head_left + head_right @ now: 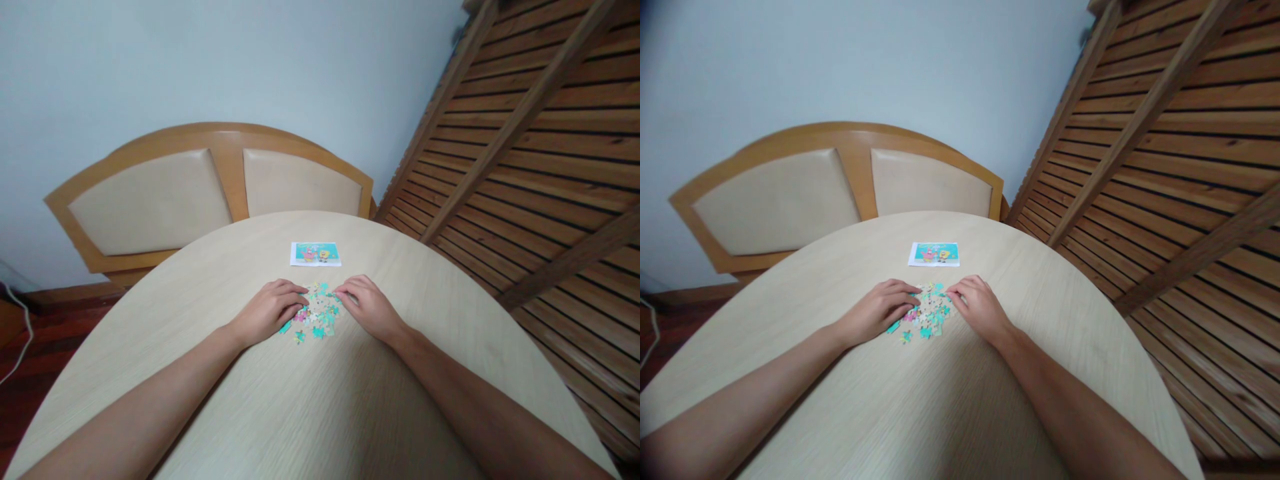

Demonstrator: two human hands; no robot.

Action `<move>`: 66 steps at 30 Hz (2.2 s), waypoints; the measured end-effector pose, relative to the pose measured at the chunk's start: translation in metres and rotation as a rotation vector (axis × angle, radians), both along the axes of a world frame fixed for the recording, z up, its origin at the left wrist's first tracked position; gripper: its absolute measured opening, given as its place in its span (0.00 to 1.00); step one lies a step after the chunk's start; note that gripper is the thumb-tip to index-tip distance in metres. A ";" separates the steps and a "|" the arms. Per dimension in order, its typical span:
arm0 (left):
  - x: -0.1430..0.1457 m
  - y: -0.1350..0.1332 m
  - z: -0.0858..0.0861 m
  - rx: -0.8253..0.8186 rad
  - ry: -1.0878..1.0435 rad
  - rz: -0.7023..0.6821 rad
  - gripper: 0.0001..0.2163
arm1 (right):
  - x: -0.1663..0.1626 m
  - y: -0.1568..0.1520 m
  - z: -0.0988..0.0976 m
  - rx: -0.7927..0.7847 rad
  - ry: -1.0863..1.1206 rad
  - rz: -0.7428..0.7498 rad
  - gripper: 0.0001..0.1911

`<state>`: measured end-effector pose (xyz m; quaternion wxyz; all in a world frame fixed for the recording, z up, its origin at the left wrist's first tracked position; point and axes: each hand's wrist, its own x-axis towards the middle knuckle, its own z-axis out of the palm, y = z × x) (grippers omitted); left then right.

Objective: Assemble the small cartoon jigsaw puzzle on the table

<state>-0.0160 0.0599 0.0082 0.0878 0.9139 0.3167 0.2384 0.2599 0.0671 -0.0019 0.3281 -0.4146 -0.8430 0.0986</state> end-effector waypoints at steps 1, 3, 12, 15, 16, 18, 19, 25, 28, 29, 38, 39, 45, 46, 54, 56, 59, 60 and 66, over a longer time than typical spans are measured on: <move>0.000 0.000 0.000 0.001 0.002 -0.003 0.10 | 0.000 0.001 -0.001 0.001 -0.002 0.000 0.09; 0.001 0.000 0.001 0.001 -0.004 -0.007 0.10 | 0.001 0.002 -0.003 0.002 -0.004 -0.010 0.08; 0.001 0.000 0.000 -0.016 -0.031 -0.024 0.09 | 0.001 0.002 -0.002 -0.031 0.019 -0.076 0.06; 0.000 0.000 -0.002 -0.022 -0.029 -0.023 0.09 | 0.001 0.003 -0.003 -0.019 0.011 -0.104 0.07; 0.000 0.001 -0.002 -0.022 -0.030 -0.024 0.09 | 0.001 0.003 -0.004 -0.015 0.011 -0.114 0.07; 0.000 0.001 -0.002 -0.021 -0.035 -0.025 0.09 | 0.002 0.004 -0.006 -0.007 0.012 -0.134 0.06; 0.001 0.001 -0.002 -0.022 -0.036 -0.026 0.09 | 0.002 0.004 -0.006 -0.002 0.013 -0.140 0.04; 0.001 0.000 -0.001 -0.035 -0.050 -0.015 0.09 | 0.000 -0.003 0.000 0.003 0.030 -0.045 0.02; 0.002 -0.001 0.000 -0.043 -0.059 -0.014 0.08 | -0.002 -0.007 0.003 0.002 -0.022 0.030 0.05; 0.002 -0.001 0.000 -0.043 -0.062 -0.014 0.08 | -0.002 -0.007 0.003 0.001 -0.032 0.039 0.06; 0.001 0.000 0.000 -0.060 -0.070 -0.027 0.08 | 0.000 -0.003 -0.002 -0.083 0.118 0.119 0.04; 0.001 0.000 0.000 -0.064 -0.071 -0.027 0.08 | 0.000 -0.002 -0.002 -0.101 0.155 0.105 0.03; 0.001 0.000 0.000 -0.076 -0.076 -0.006 0.08 | 0.001 0.001 0.001 -0.101 0.202 -0.087 0.04; 0.001 0.000 0.000 -0.076 -0.075 -0.001 0.08 | 0.001 0.001 0.001 -0.093 0.184 -0.115 0.04; 0.000 0.001 0.000 -0.075 -0.091 0.044 0.07 | 0.005 0.006 -0.005 -0.094 0.053 -0.195 0.05; 0.000 0.000 0.001 -0.076 -0.092 0.038 0.07 | 0.006 0.006 -0.006 -0.092 0.042 -0.220 0.04; 0.001 -0.001 0.002 -0.069 -0.099 0.035 0.07 | 0.006 0.007 -0.007 -0.088 0.040 -0.242 0.03; 0.001 -0.001 0.003 -0.070 -0.105 0.038 0.07 | 0.006 0.007 -0.008 -0.085 0.042 -0.246 0.03; -0.003 0.002 0.000 -0.040 -0.185 0.243 0.09 | 0.008 0.009 -0.010 -0.052 0.072 -0.238 0.04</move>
